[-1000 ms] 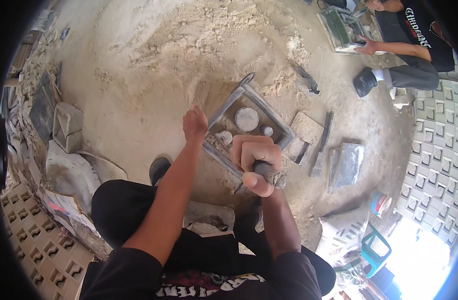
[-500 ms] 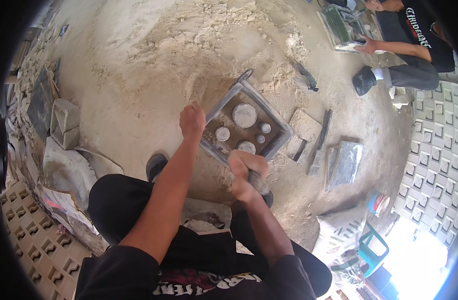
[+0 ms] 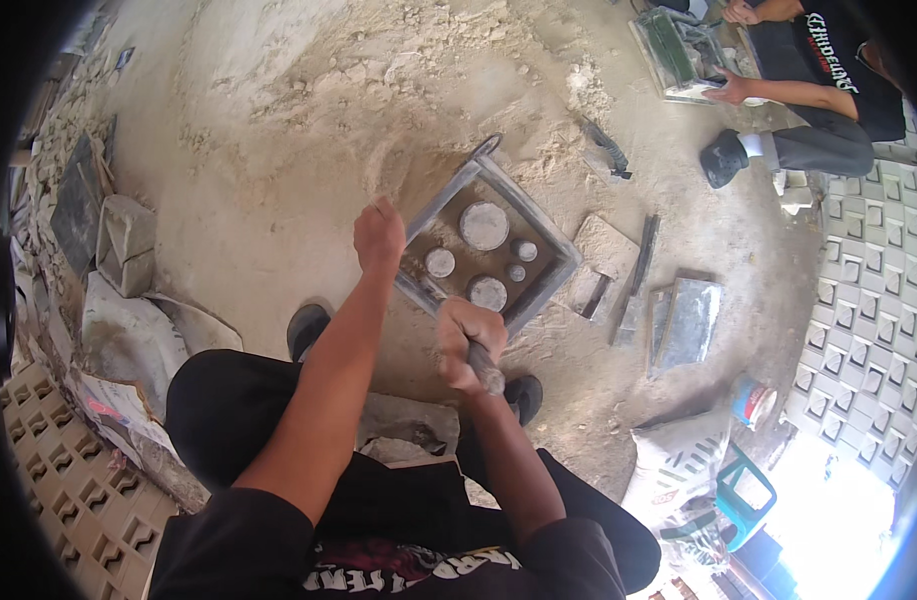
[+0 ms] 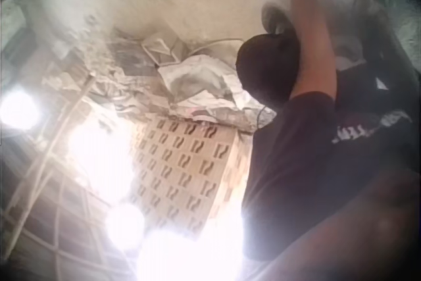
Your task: The person cleans a metal mold for concrete tiles by scraping the edges and interiors with a chisel and a brush to remove excess material.
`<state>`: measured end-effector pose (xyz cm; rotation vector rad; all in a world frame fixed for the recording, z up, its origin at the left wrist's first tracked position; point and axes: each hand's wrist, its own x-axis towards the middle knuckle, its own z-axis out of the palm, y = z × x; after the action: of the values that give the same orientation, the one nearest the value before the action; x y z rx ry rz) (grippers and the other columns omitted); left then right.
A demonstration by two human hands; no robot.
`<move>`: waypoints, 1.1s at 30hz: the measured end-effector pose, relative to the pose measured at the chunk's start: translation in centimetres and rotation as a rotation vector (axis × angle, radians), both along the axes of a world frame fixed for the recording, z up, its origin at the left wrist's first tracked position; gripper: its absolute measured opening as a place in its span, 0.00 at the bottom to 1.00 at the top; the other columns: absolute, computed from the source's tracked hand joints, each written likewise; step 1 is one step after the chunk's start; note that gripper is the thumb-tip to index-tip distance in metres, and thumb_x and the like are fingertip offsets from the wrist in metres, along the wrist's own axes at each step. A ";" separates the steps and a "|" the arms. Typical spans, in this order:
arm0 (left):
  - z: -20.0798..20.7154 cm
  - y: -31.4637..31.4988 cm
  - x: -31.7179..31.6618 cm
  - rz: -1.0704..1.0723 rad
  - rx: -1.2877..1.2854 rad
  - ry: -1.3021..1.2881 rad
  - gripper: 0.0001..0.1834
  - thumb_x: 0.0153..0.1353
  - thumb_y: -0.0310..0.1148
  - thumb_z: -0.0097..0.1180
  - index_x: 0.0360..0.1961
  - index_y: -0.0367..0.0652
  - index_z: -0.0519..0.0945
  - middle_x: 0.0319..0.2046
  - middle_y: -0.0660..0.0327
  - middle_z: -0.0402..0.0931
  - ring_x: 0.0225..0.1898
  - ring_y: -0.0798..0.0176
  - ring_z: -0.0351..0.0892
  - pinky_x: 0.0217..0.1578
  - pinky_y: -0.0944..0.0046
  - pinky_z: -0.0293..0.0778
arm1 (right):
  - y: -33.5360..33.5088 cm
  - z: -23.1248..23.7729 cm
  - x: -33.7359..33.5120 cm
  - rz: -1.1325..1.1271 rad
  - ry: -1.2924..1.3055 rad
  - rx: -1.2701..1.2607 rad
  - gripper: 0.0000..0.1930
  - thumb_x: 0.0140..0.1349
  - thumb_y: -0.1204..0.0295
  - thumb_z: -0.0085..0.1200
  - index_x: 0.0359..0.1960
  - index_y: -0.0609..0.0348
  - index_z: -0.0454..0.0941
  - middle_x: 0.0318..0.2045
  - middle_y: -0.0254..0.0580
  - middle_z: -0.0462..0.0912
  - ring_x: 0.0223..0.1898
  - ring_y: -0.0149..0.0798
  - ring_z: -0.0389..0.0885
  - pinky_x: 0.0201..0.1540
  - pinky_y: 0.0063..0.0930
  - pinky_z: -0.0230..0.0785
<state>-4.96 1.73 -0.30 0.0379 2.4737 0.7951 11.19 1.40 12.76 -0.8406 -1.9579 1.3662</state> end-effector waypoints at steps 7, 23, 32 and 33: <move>-2.8 -0.8 -1.0 0.181 0.092 -0.070 0.33 0.68 0.48 0.29 0.38 0.28 0.80 0.40 0.37 0.78 0.45 0.34 0.77 0.50 0.43 0.70 | -0.6 0.3 -1.8 -0.005 0.117 -0.135 0.14 0.60 0.78 0.45 0.15 0.63 0.65 0.12 0.32 0.60 0.17 0.25 0.56 0.19 0.25 0.50; -1.3 -0.5 -0.9 0.217 0.124 -0.090 0.34 0.68 0.49 0.28 0.38 0.27 0.80 0.40 0.35 0.77 0.46 0.34 0.76 0.50 0.43 0.69 | 1.0 -0.1 -6.0 -0.021 -0.021 -0.061 0.17 0.65 0.76 0.45 0.15 0.61 0.63 0.13 0.29 0.63 0.16 0.24 0.58 0.19 0.24 0.50; -2.5 -0.9 -1.0 0.242 0.193 -0.100 0.33 0.66 0.48 0.29 0.37 0.27 0.80 0.40 0.35 0.78 0.45 0.34 0.76 0.50 0.44 0.69 | 1.3 0.0 -7.0 0.221 0.048 -0.073 0.16 0.63 0.78 0.48 0.17 0.62 0.60 0.15 0.23 0.58 0.21 0.20 0.53 0.20 0.24 0.47; -2.6 -0.9 -1.1 0.241 0.218 -0.116 0.33 0.66 0.48 0.29 0.37 0.28 0.80 0.39 0.35 0.78 0.45 0.34 0.77 0.50 0.44 0.69 | 1.4 0.4 -7.4 0.203 0.045 -0.189 0.16 0.63 0.78 0.48 0.17 0.62 0.60 0.15 0.23 0.58 0.21 0.20 0.53 0.20 0.24 0.46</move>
<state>-6.08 0.79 -2.93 -0.2256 2.2994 1.1335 3.76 2.77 13.19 -0.7030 -1.9433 1.6945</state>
